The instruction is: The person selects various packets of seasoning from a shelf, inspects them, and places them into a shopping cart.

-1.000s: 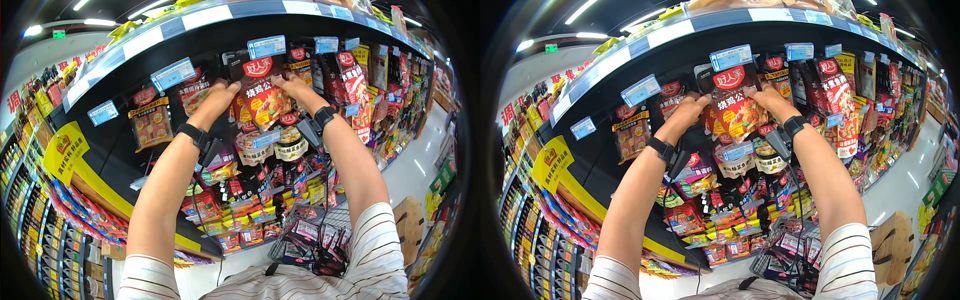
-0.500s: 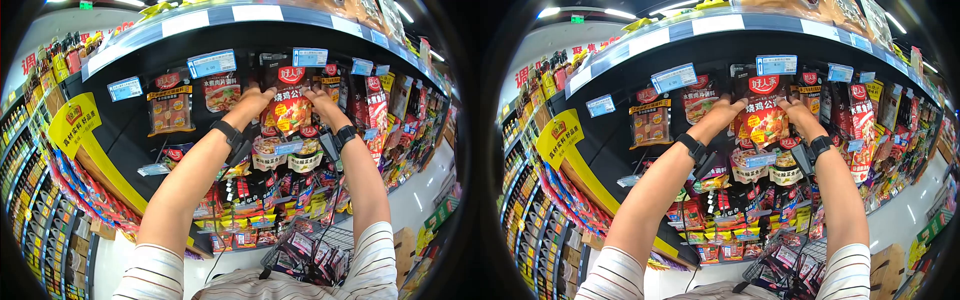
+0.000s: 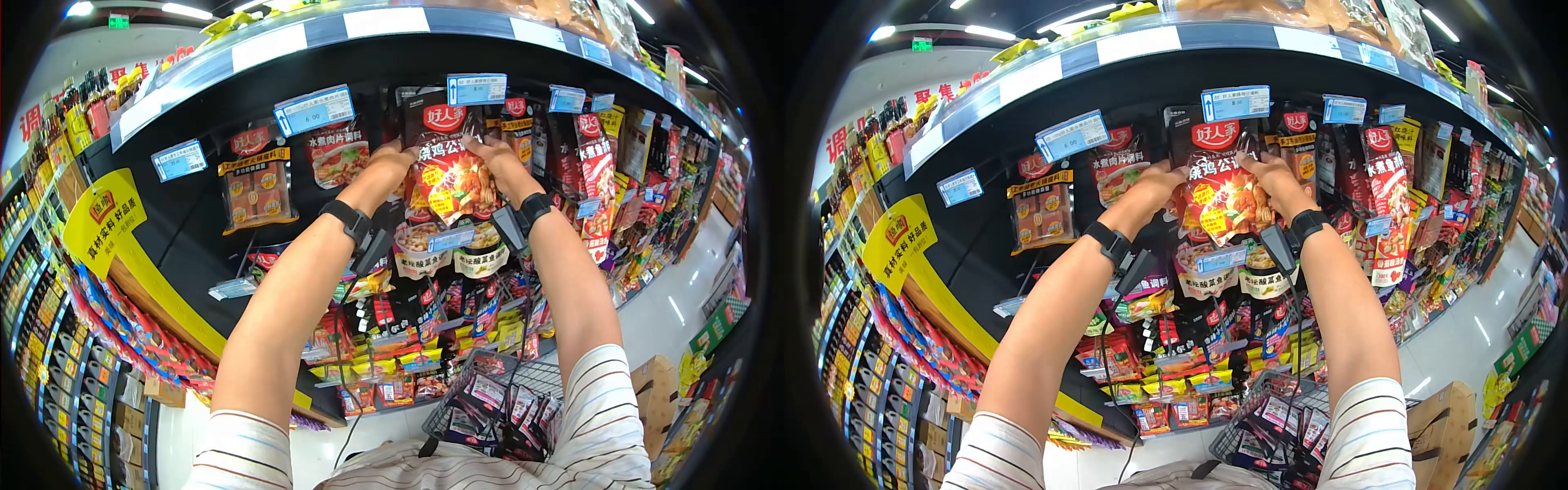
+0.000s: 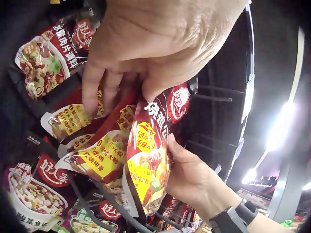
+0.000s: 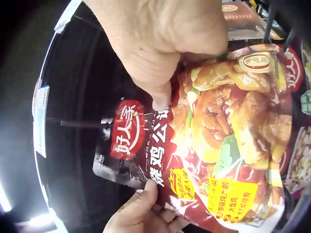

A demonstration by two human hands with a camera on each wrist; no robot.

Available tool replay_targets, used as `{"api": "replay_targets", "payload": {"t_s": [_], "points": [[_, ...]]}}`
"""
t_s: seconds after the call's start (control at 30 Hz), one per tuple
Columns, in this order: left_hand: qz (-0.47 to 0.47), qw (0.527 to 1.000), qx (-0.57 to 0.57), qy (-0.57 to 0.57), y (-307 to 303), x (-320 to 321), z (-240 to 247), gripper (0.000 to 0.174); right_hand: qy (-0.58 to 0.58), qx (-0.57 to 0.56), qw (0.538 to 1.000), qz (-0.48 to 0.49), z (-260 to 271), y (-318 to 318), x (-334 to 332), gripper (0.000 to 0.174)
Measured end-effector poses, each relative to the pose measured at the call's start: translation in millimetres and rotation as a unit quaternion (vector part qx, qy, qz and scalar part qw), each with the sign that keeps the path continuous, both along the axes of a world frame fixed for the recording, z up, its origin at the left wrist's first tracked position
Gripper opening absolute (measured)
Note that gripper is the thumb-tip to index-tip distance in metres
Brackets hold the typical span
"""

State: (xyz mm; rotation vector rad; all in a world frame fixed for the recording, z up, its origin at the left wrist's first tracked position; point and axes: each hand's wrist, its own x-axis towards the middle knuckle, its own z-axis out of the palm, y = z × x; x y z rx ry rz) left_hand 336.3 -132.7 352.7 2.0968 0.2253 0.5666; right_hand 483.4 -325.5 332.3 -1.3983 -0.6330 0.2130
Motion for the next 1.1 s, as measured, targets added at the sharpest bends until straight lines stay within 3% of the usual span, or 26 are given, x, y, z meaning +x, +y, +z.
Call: {"api": "replay_targets", "payload": {"t_s": [0.13, 0.23, 0.3, 0.33, 0.43, 0.53, 0.63, 0.77, 0.8, 0.93, 1.03, 1.1], "points": [[-0.001, 0.998, -0.004, -0.066, 0.5, 5.8, -5.9, 0.033, -0.012, 0.033, 0.999, 0.005, 12.1, -6.7, -23.8, 0.051], [0.07, 0.996, 0.034, -0.035, -1.7, 7.6, -1.3, 0.033, -0.051, -0.007, 0.998, -0.048, 16.6, -11.4, -29.7, 0.049], [0.013, 0.998, -0.04, -0.055, -12.6, -2.7, -0.2, 0.034, -0.102, -0.033, 0.987, -0.12, 17.3, -11.8, -32.9, 0.052], [-0.015, 0.995, -0.077, -0.065, -20.3, -12.0, 2.4, 0.034, -0.095, -0.02, 0.992, -0.081, 11.1, -9.2, -15.2, 0.055], [-0.017, 0.985, -0.131, -0.114, -36.8, -18.0, 1.3, 0.033, -0.077, -0.025, 0.993, -0.08, 16.6, -14.8, -19.9, 0.055], [-0.062, 0.98, -0.17, -0.084, -37.5, -19.4, 4.0, 0.033, -0.097, -0.006, 0.993, -0.069, 17.5, -15.8, -16.2, 0.053], [-0.053, 0.972, -0.226, -0.044, -39.8, -22.9, 6.9, 0.032, -0.077, 0.04, 0.996, 0.006, 21.2, -22.4, -23.2, 0.048], [-0.053, 0.969, -0.241, -0.018, -29.0, -11.9, 1.3, 0.03, -0.141, -0.018, 0.985, -0.102, 43.9, -38.9, -65.2, 0.044], [-0.058, 0.965, -0.254, -0.024, -31.9, -12.3, 1.2, 0.03, -0.163, -0.01, 0.973, -0.162, 26.6, -24.3, -23.1, 0.045], [-0.092, 0.955, -0.28, -0.024, -35.6, -12.1, 0.2, 0.024, -0.164, -0.051, 0.977, -0.125, 28.0, -28.8, -2.0, 0.045], [-0.119, 0.941, -0.316, -0.019, -39.8, -11.8, -1.2, 0.023, -0.139, -0.059, 0.985, -0.084, 49.0, -46.0, -38.8, 0.041], [-0.136, 0.934, -0.33, -0.022, -44.5, -11.0, 0.9, 0.023, -0.186, -0.069, 0.973, -0.122, 50.5, -50.8, -34.0, 0.038]]}}
